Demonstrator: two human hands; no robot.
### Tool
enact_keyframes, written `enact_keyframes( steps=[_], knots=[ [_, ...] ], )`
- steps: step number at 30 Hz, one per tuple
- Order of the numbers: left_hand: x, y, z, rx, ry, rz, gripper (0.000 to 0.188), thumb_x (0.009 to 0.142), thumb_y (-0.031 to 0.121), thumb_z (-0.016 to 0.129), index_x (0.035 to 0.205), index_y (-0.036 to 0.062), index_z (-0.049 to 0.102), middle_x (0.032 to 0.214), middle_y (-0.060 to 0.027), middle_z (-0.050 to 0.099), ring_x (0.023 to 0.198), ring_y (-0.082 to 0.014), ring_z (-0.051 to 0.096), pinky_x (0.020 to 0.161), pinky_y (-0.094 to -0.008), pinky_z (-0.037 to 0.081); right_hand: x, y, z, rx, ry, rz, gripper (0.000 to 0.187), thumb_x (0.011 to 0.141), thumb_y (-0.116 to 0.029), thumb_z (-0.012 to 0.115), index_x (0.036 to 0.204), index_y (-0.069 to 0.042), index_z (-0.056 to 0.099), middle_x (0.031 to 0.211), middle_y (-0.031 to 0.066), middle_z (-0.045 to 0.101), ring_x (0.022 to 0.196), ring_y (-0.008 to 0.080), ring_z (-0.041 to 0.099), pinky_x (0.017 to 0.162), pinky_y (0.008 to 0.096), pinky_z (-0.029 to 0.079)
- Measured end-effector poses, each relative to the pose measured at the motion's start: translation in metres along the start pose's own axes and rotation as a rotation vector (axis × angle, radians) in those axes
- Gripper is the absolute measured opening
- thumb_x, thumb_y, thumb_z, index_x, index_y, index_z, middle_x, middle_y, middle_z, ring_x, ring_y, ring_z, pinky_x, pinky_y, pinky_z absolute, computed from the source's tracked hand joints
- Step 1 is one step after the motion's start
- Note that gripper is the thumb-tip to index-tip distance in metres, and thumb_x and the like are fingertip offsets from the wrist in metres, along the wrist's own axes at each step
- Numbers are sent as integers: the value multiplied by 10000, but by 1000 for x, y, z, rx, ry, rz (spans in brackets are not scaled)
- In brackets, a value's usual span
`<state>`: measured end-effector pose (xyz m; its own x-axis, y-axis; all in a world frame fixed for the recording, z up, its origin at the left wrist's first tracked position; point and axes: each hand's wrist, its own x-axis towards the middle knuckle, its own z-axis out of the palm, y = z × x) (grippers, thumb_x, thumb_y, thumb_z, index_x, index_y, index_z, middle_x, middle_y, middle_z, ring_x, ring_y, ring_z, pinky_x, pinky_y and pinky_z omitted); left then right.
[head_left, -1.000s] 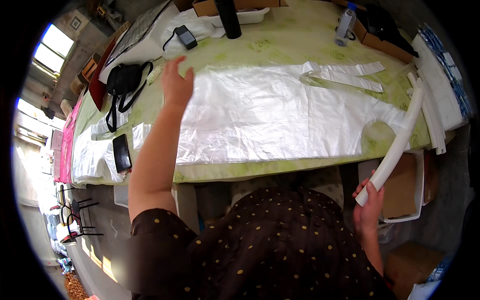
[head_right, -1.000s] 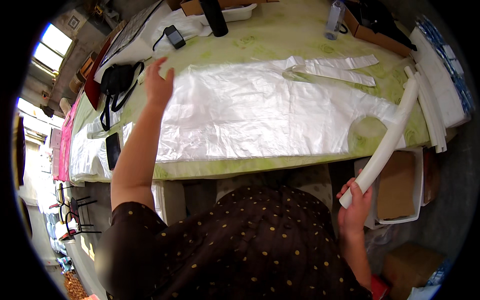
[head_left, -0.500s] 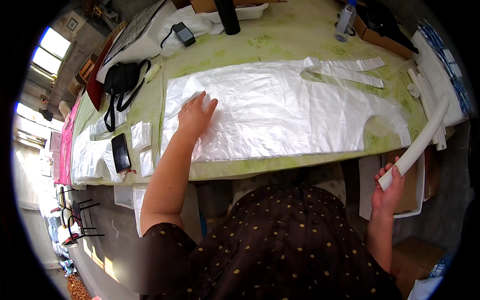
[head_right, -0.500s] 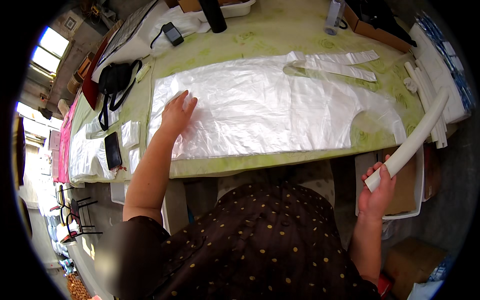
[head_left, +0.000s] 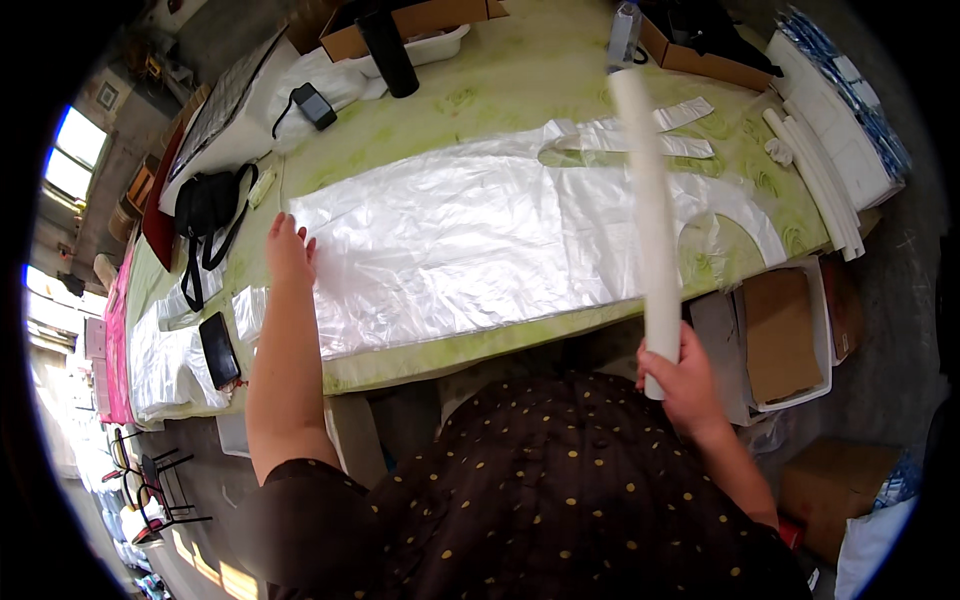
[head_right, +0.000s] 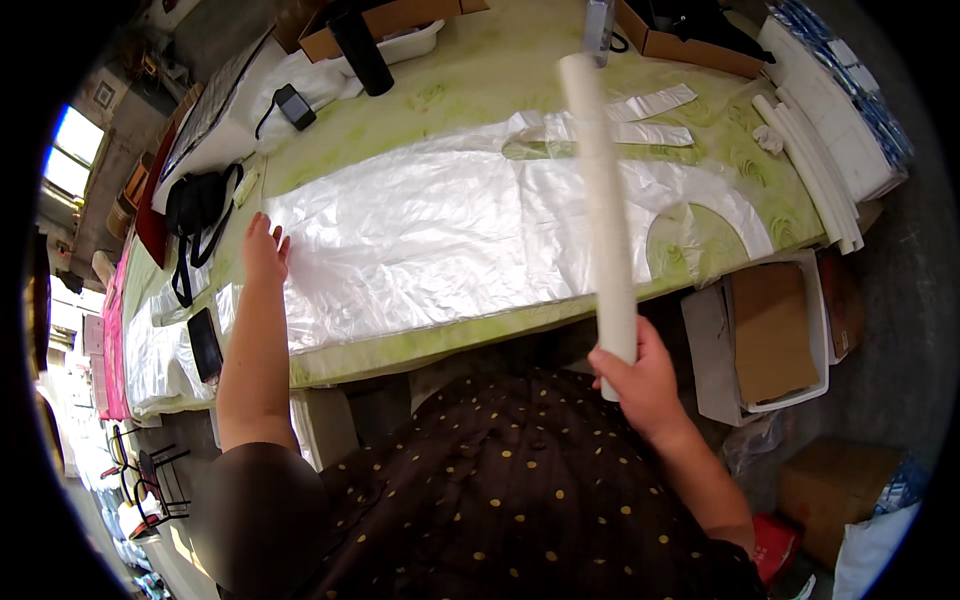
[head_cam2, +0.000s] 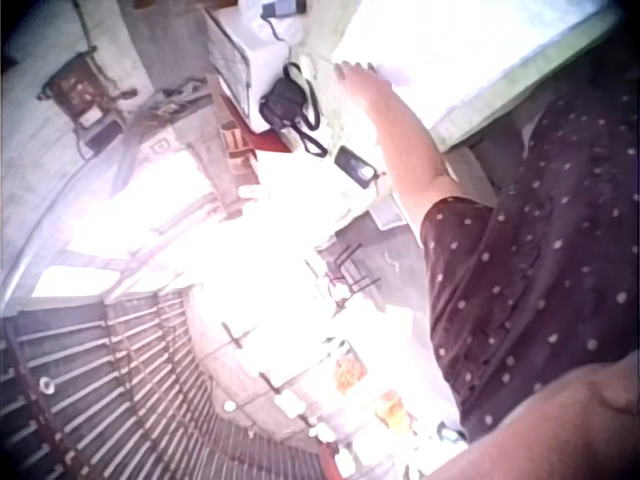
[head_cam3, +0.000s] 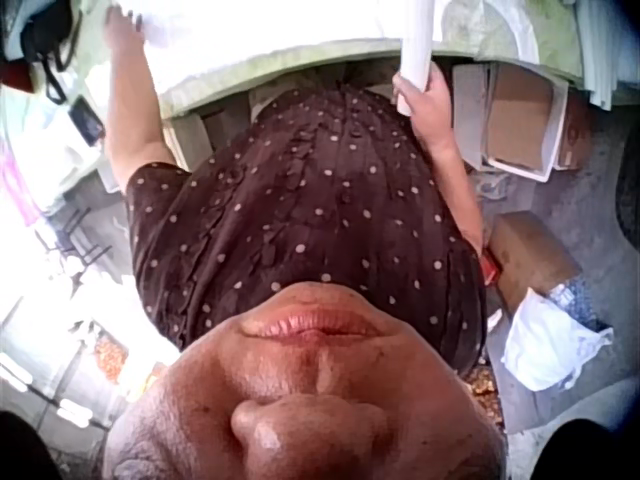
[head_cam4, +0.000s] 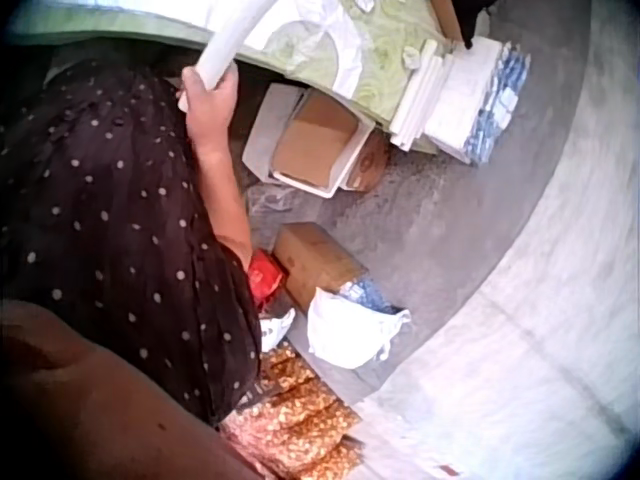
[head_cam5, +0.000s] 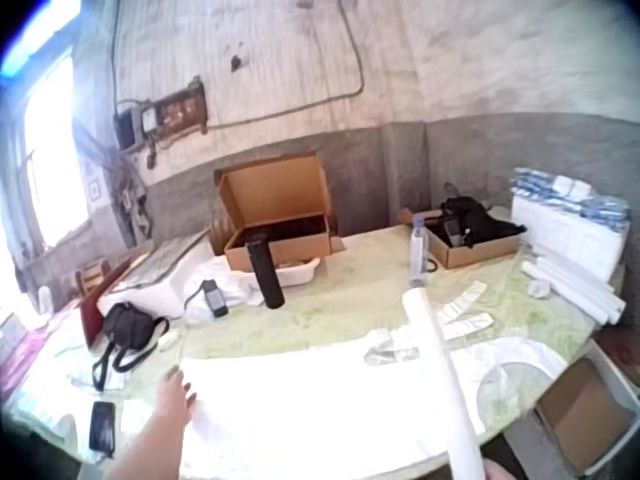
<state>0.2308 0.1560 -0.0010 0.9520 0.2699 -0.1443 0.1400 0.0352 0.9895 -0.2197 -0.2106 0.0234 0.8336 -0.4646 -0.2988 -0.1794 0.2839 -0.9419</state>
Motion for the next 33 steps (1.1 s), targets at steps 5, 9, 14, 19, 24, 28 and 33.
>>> enact_keyframes(
  steps=[5, 9, 14, 19, 24, 28, 33],
  knots=[
    [-102, -13, -16, 769, -364, 560, 373, 1003, 255, 650, 1342, 99, 644, 1361, -135, 625, 1268, -260, 584, 1047, -363, 464, 17, 10, 22, -119, -170, 181, 553, 920, -142, 733, 1392, 0, 483, 905, 35, 623, 666, 108, 603, 604, 278, 537],
    [-147, -24, -50, 1119, -514, 776, 506, 945, 310, 675, 1413, 134, 595, 1530, -159, 490, 1449, -385, 397, 1200, -504, 295, 34, 15, 43, -96, -199, 237, 601, 948, -156, 707, 1454, -7, 420, 1001, 58, 621, 746, 119, 609, 619, 292, 549],
    [-167, -31, -76, 1319, -416, 708, 636, 914, 418, 675, 1485, 178, 532, 1630, -137, 368, 1535, -388, 253, 1234, -574, 174, 35, 18, 54, -78, -250, 166, 726, 974, -98, 648, 1562, -44, 225, 1142, 114, 571, 902, 165, 623, 678, 327, 585],
    [-152, -40, -83, 1260, -379, 694, 581, 957, 373, 619, 1493, 172, 520, 1615, -125, 399, 1529, -360, 279, 1242, -559, 149, 26, 28, 38, 57, -251, 172, 854, 955, -97, 681, 1597, -49, 120, 1222, 169, 570, 1007, 200, 631, 746, 349, 609],
    [-103, -52, -108, 1110, -214, 774, 435, 995, 239, 632, 1396, 73, 601, 1488, -162, 545, 1438, -386, 412, 1196, -467, 319, 21, 27, 30, 75, -317, 178, 854, 940, -64, 687, 1591, -61, 135, 1296, 190, 526, 1023, 213, 632, 785, 355, 610],
    [-124, -31, -90, 1100, -101, 970, 460, 972, 171, 651, 1416, 81, 574, 1464, -144, 569, 1456, -394, 391, 1206, -485, 302, 18, 25, 19, -3, -214, 60, 766, 912, -75, 721, 1548, -49, 294, 1284, 150, 533, 1002, 174, 614, 779, 311, 574],
    [-195, -13, -44, 786, -511, 939, 460, 934, 12, 641, 1388, 48, 582, 1468, -143, 567, 1477, -347, 395, 1214, -456, 290, 48, 7, -34, -693, 324, -526, 528, 825, -86, 751, 1334, -92, 612, 1282, 145, 548, 1151, 274, 549, 895, 355, 507]
  ],
)
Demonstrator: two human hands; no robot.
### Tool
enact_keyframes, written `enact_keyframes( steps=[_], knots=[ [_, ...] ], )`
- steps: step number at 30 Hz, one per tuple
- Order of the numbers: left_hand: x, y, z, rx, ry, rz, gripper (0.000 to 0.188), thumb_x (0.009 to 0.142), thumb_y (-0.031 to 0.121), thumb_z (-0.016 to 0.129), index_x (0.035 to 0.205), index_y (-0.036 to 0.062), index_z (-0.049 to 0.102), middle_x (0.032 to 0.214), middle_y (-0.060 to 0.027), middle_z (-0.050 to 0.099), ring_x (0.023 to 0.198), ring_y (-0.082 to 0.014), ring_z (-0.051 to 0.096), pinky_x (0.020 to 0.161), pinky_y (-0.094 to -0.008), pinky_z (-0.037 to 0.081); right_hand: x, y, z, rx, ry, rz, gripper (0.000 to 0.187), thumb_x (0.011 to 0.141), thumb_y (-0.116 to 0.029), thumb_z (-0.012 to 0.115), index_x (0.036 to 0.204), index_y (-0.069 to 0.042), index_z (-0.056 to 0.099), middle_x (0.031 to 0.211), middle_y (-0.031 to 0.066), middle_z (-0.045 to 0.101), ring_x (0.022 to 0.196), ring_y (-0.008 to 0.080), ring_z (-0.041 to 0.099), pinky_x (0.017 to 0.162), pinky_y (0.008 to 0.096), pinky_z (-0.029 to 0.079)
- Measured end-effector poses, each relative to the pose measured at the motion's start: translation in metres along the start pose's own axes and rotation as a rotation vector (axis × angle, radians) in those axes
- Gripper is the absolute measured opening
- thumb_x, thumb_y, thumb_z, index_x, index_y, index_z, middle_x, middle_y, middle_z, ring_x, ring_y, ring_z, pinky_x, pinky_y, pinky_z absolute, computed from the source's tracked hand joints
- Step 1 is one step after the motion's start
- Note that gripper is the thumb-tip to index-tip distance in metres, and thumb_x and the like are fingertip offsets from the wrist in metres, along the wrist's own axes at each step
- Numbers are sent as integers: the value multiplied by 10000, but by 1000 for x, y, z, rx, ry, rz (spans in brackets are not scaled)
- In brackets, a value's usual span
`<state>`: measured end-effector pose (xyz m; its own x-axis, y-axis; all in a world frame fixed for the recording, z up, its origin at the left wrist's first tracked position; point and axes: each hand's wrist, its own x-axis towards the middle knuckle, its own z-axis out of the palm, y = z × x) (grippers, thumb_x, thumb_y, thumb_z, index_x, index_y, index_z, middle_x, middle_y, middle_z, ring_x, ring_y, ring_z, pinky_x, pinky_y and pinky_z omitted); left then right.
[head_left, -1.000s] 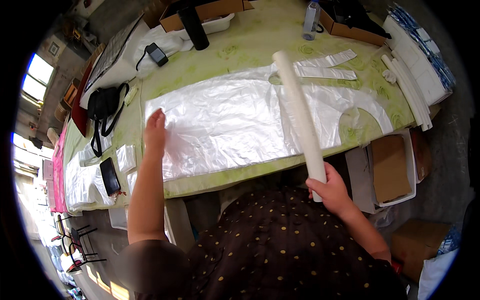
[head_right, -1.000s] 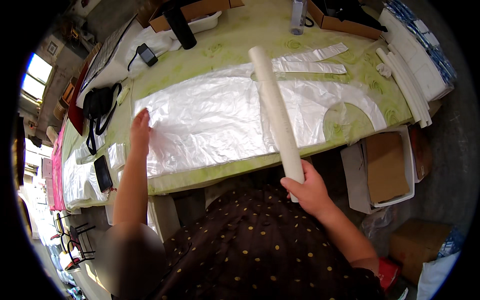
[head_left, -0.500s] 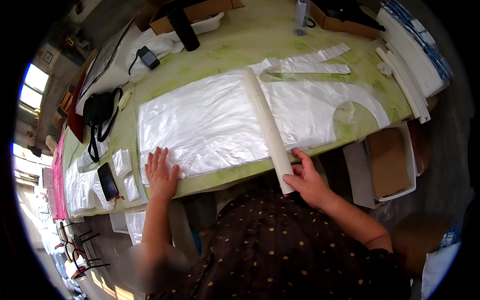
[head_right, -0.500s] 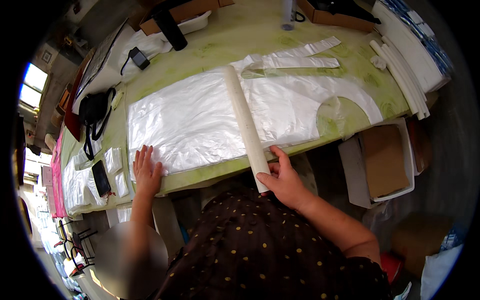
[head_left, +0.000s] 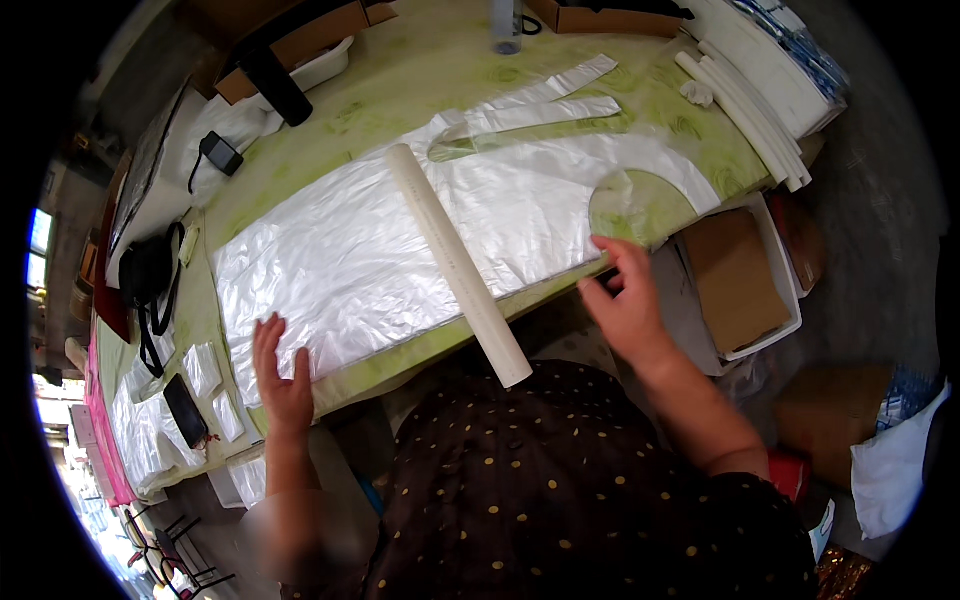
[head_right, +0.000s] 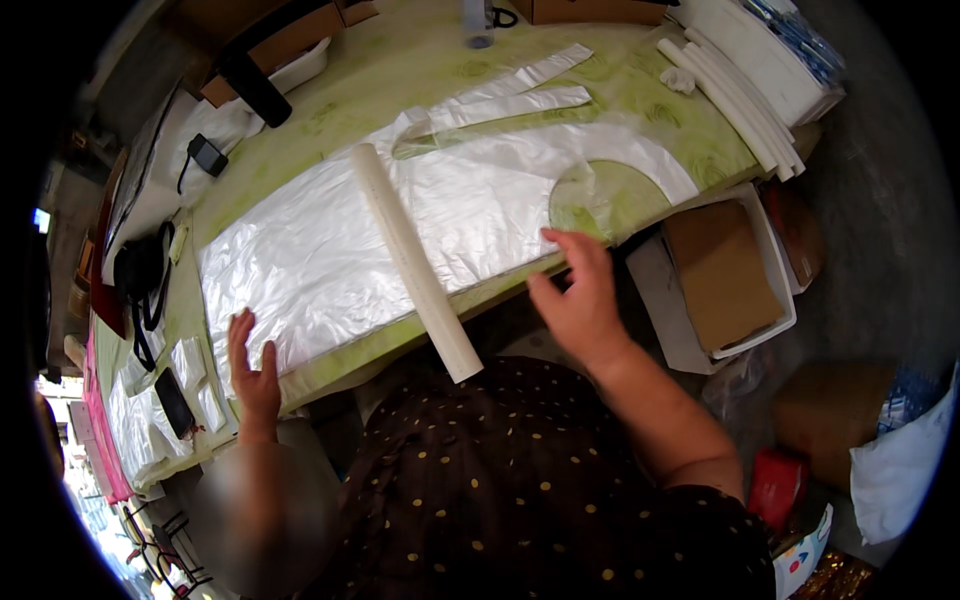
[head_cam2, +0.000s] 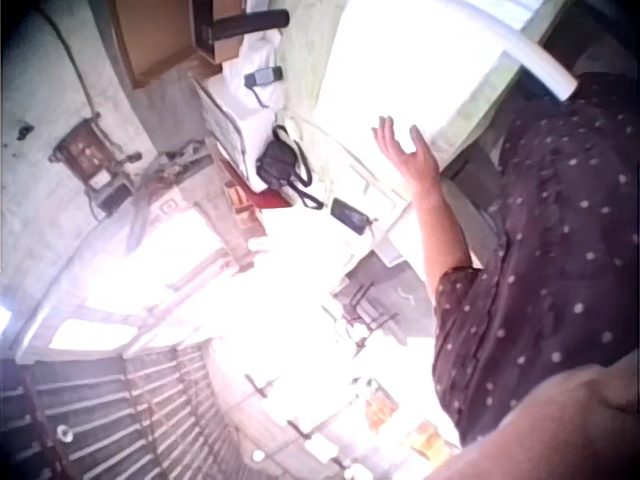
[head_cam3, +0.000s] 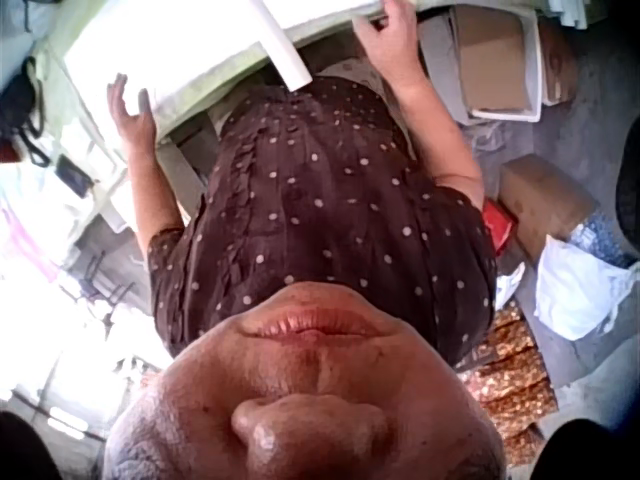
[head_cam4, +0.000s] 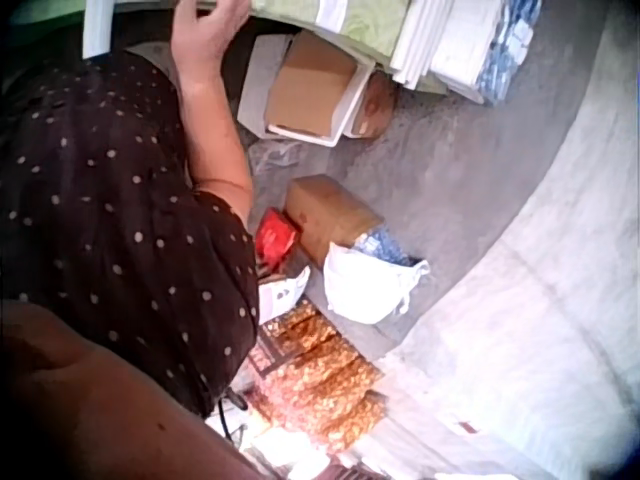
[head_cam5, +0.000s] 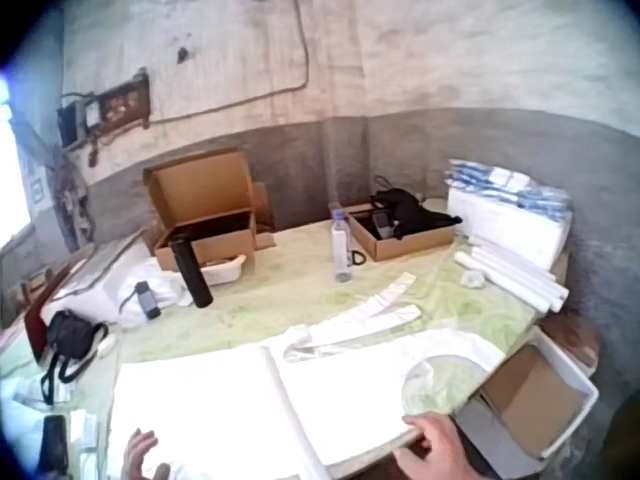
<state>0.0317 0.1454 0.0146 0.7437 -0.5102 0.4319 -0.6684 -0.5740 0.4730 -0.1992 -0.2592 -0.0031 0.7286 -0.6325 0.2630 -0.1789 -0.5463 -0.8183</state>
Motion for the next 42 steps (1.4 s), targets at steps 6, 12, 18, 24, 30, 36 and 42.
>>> enact_keyframes(
  steps=[6, 12, 18, 24, 30, 36, 42],
  knots=[
    [8, 44, 54, -199, -240, 5, 368, 871, 112, 734, 1235, 110, 677, 1338, -86, 667, 1385, -332, 513, 1203, -551, 280, 95, 63, -48, -581, -158, -105, 461, 814, -218, 731, 1253, -86, 688, 1384, 204, 578, 1299, 396, 510, 1125, 471, 404],
    [10, 65, 81, -129, -199, 58, 357, 865, 159, 746, 1217, 134, 694, 1331, -54, 671, 1372, -329, 522, 1195, -569, 275, 175, 46, -84, -467, -45, -247, 526, 840, -247, 730, 1312, -35, 635, 1377, 205, 603, 1296, 383, 531, 1110, 429, 431],
    [8, 67, 83, -51, -112, 45, 378, 834, 207, 777, 1202, 159, 705, 1331, -28, 662, 1392, -306, 502, 1192, -572, 279, 172, 58, -73, -735, -264, 6, 532, 803, -328, 768, 1238, -49, 642, 1239, 194, 659, 1160, 364, 604, 997, 429, 494],
    [4, 78, 80, 47, -161, 55, 376, 831, 205, 775, 1196, 154, 699, 1345, -29, 653, 1390, -304, 505, 1190, -560, 288, 187, 69, -59, -378, -389, 147, 320, 836, -309, 744, 918, -4, 694, 863, 160, 727, 779, 316, 664, 757, 402, 538],
    [9, 80, 87, 73, -145, 73, 347, 818, 207, 781, 1154, 156, 712, 1330, -25, 660, 1376, -301, 517, 1190, -557, 291, 301, 70, -99, -384, 191, 20, 398, 874, -362, 724, 1130, -57, 713, 1010, 139, 738, 953, 317, 695, 859, 391, 540],
    [4, 82, 85, 95, -129, 45, 330, 808, 198, 793, 1129, 163, 725, 1315, -13, 666, 1366, -287, 521, 1196, -540, 284, 301, 61, -95, -745, 525, -32, 480, 848, -365, 722, 1303, -236, 645, 1414, 107, 556, 1312, 340, 513, 1064, 469, 449],
    [8, 84, 87, 92, -137, 76, 324, 805, 189, 795, 1119, 159, 723, 1311, -17, 661, 1355, -289, 527, 1191, -545, 288, 260, 130, -111, -731, 352, 354, 414, 820, -409, 739, 1197, -240, 717, 1383, 82, 594, 1294, 354, 539, 1077, 509, 440]
  ],
)
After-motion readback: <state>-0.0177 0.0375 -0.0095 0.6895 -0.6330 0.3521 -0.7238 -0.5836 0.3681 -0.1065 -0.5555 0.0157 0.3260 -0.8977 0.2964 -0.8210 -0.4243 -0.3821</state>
